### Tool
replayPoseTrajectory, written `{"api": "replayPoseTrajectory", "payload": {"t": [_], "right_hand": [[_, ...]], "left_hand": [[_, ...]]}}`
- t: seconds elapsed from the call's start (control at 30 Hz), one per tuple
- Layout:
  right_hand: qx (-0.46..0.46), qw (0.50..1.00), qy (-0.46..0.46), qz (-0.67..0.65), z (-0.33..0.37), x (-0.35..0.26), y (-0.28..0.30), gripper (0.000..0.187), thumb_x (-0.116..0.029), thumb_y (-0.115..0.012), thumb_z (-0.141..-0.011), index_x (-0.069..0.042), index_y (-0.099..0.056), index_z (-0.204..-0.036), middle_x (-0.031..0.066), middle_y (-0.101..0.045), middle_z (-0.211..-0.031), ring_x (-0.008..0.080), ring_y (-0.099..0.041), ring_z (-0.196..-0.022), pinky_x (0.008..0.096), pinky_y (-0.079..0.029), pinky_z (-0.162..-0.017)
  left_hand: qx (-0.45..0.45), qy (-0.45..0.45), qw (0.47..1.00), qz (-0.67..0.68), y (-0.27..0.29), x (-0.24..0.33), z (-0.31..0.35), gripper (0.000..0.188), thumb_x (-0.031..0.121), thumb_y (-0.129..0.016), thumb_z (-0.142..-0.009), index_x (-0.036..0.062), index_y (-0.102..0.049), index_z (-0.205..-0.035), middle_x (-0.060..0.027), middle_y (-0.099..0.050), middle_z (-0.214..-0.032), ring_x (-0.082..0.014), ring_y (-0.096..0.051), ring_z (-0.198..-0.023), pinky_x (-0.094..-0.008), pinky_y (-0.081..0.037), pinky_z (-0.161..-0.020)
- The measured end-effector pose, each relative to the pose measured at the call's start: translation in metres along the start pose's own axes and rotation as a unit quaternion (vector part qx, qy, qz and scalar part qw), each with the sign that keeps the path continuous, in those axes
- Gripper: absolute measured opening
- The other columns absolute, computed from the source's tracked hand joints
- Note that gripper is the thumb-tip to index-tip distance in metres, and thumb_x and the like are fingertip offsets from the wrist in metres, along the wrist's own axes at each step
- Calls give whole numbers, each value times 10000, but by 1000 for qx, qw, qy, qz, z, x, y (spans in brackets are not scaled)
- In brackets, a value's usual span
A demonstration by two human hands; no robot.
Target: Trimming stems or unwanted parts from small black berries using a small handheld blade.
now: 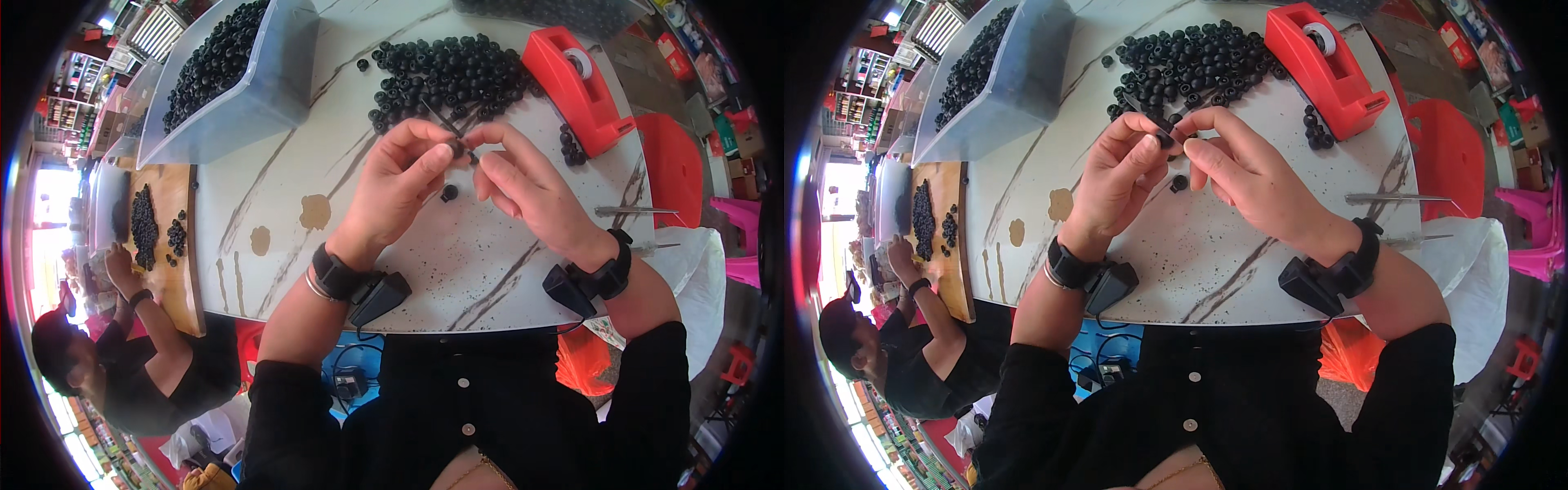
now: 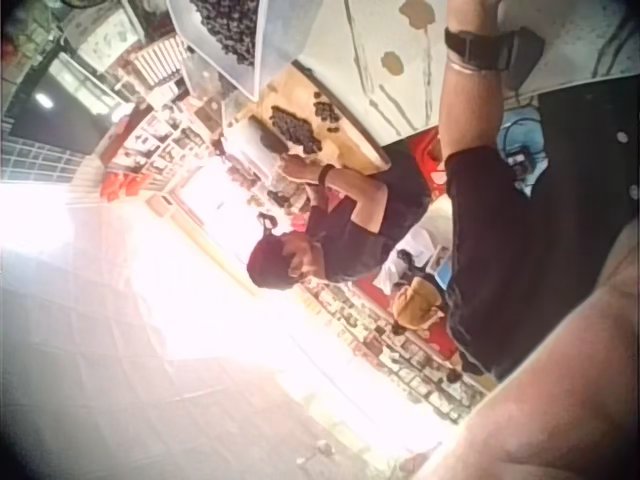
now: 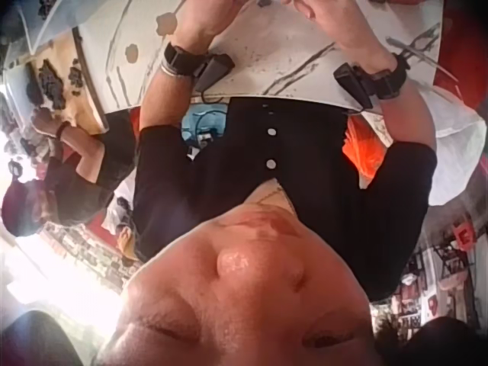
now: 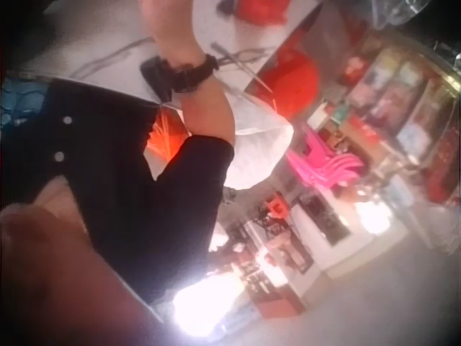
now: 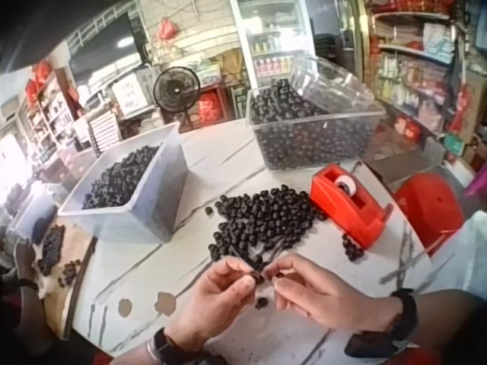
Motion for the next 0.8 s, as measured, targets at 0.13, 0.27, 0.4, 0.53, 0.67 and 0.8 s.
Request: {"api": "replayPoseTrajectory", "payload": {"t": [0.13, 0.27, 0.4, 0.53, 0.67, 0.8], "right_hand": [[4, 999, 17, 29, 1, -2, -2, 266, -214, -386, -930, -67, -408, -1150, -11, -478, -713, 8, -339, -541, 134, -268, -484], [12, 998, 25, 63, 1, -2, -2, 275, -202, -397, -925, -69, -403, -1167, -15, -485, -718, 6, -355, -551, 135, -281, -494], [17, 993, 60, 101, 2, -1, -3, 289, -187, -406, -918, -74, -396, -1184, -13, -494, -722, 7, -367, -565, 138, -293, -503], [19, 990, 70, 122, 2, -2, -4, 298, -158, -421, -908, -68, -391, -1191, -12, -501, -722, 6, -389, -590, 144, -303, -518], [21, 989, 72, 127, 3, -2, -4, 292, -137, -428, -904, -59, -395, -1184, -10, -502, -727, 6, -403, -612, 148, -308, -532], [21, 990, 79, 116, 3, -1, -4, 284, -132, -434, -902, -57, -401, -1174, -7, -503, -734, 6, -405, -625, 149, -311, -539]], "left_hand": [[-3, 14, 1000, 20, 3, 0, -1, 120, 50, -555, -846, 79, -528, -959, -49, -619, -830, -7, -418, -551, -139, -300, -462], [-10, 21, 999, 31, 3, 1, 0, 132, 14, -562, -831, 82, -528, -938, -50, -617, -843, -5, -421, -566, -143, -294, -459], [14, 16, 999, 34, -1, 0, 0, 108, 12, -563, -830, 82, -534, -907, -44, -617, -845, -7, -425, -574, -146, -297, -465], [20, 19, 999, 38, 2, -3, 0, 89, 9, -566, -826, 84, -540, -867, -41, -614, -848, -15, -426, -576, -152, -301, -468], [18, 21, 998, 49, 2, -2, 0, 90, -1, -562, -824, 82, -537, -848, -47, -613, -841, -21, -430, -576, -154, -305, -469], [12, 21, 999, 45, 2, -3, 0, 90, -5, -562, -822, 79, -535, -843, -50, -614, -825, -23, -433, -577, -152, -303, -466]]}}
Point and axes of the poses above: each hand's wrist, its own z-axis away from the middle knuckle, its own y-axis out of the back of the hand, x = y × z, the point moved 2 cm from there along -z, towards the middle knuckle
